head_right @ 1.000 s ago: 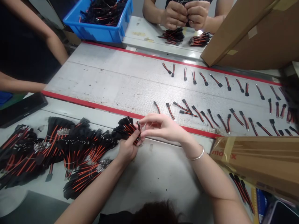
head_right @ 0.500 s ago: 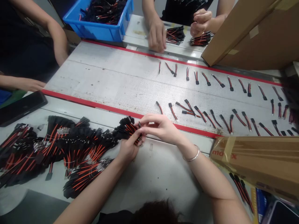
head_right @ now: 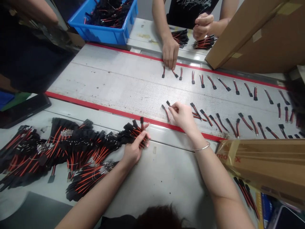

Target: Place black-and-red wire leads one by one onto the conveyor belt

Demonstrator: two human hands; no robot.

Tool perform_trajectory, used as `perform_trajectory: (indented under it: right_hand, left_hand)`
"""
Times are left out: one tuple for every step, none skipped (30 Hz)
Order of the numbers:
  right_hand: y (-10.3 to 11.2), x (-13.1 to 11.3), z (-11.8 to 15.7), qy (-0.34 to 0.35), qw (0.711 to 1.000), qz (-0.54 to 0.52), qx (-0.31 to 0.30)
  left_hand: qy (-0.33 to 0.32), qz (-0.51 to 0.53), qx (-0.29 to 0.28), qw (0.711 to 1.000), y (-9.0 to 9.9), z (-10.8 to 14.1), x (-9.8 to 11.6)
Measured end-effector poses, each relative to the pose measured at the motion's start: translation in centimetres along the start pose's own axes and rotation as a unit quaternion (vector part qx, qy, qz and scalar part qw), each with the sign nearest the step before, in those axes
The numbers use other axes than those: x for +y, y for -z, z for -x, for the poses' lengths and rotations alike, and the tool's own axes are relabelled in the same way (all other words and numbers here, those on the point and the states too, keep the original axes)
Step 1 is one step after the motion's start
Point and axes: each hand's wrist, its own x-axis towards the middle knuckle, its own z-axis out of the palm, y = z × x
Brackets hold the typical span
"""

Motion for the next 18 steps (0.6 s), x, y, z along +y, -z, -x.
perform_trajectory:
  right_hand:
    - [0.2,0.2,-0.1,0.001,0.999,0.034,0.018]
    - [0.4,0.2,-0.1,0.003,0.999,0.045,0.022]
    - [0.6,0.0,0.1,0.006,0.999,0.035,0.004]
    - [0.8,-0.5,0.5,0.012,0.999,0.014,-0.037]
    - [0.9,-1.0,0.9,0.021,0.995,-0.022,-0.097]
    - [1.0,-1.7,1.3,0.035,0.983,-0.073,-0.168]
    - [1.1,-2.3,1.8,0.056,0.962,-0.13,-0.233]
    - [1.1,-2.9,2.3,0.078,0.938,-0.184,-0.284]
    - [1.0,-3.4,2.7,0.1,0.917,-0.227,-0.313]
    - [0.8,-3.8,3.1,0.117,0.902,-0.257,-0.326]
    - [0.6,-4.1,3.4,0.129,0.893,-0.278,-0.33]
    - [0.3,-4.2,3.7,0.134,0.889,-0.292,-0.328]
    - [0.0,-4.3,4.0,0.137,0.888,-0.299,-0.32]
    - [-0.3,-4.4,4.2,0.137,0.89,-0.304,-0.31]
    - [-0.5,-4.4,4.3,0.138,0.892,-0.307,-0.301]
    - [-0.7,-4.5,4.5,0.138,0.894,-0.308,-0.295]
    - [-0.9,-4.5,4.5,0.139,0.895,-0.308,-0.291]
    - [-1.0,-4.6,4.6,0.14,0.896,-0.307,-0.29]
  left_hand:
    - [0.0,-0.004,-0.003,1.0,0.1,0.0,-0.1]
    - [-0.002,-0.005,-0.007,1.0,0.2,0.1,-0.2]
    - [-0.004,-0.005,-0.009,1.0,0.3,0.1,-0.4]
    - [-0.006,-0.003,-0.009,1.0,0.4,0.1,-0.5]
    - [-0.007,0.002,-0.005,1.0,0.5,0.1,-0.6]
    - [-0.006,0.007,0.003,1.0,0.5,0.0,-0.7]
    - [-0.002,0.013,0.013,1.0,0.5,0.0,-0.7]
    - [0.003,0.02,0.022,1.0,0.5,0.0,-0.8]
    - [0.007,0.025,0.029,0.999,0.4,0.0,-0.7]
    - [0.01,0.028,0.033,0.999,0.4,0.0,-0.7]
    - [0.012,0.026,0.036,0.999,0.4,0.1,-0.7]
    - [0.013,0.022,0.037,0.999,0.5,0.1,-0.7]
    - [0.014,0.015,0.038,0.999,0.5,0.1,-0.7]
    - [0.015,0.007,0.04,0.999,0.6,0.1,-0.8]
    - [0.015,-0.002,0.041,0.999,0.7,0.1,-0.9]
    - [0.015,-0.01,0.039,0.999,0.8,0.1,-0.9]
    - [0.013,-0.017,0.035,0.999,0.9,0.1,-1.0]
    - [0.01,-0.022,0.029,0.999,1.0,0.1,-1.0]
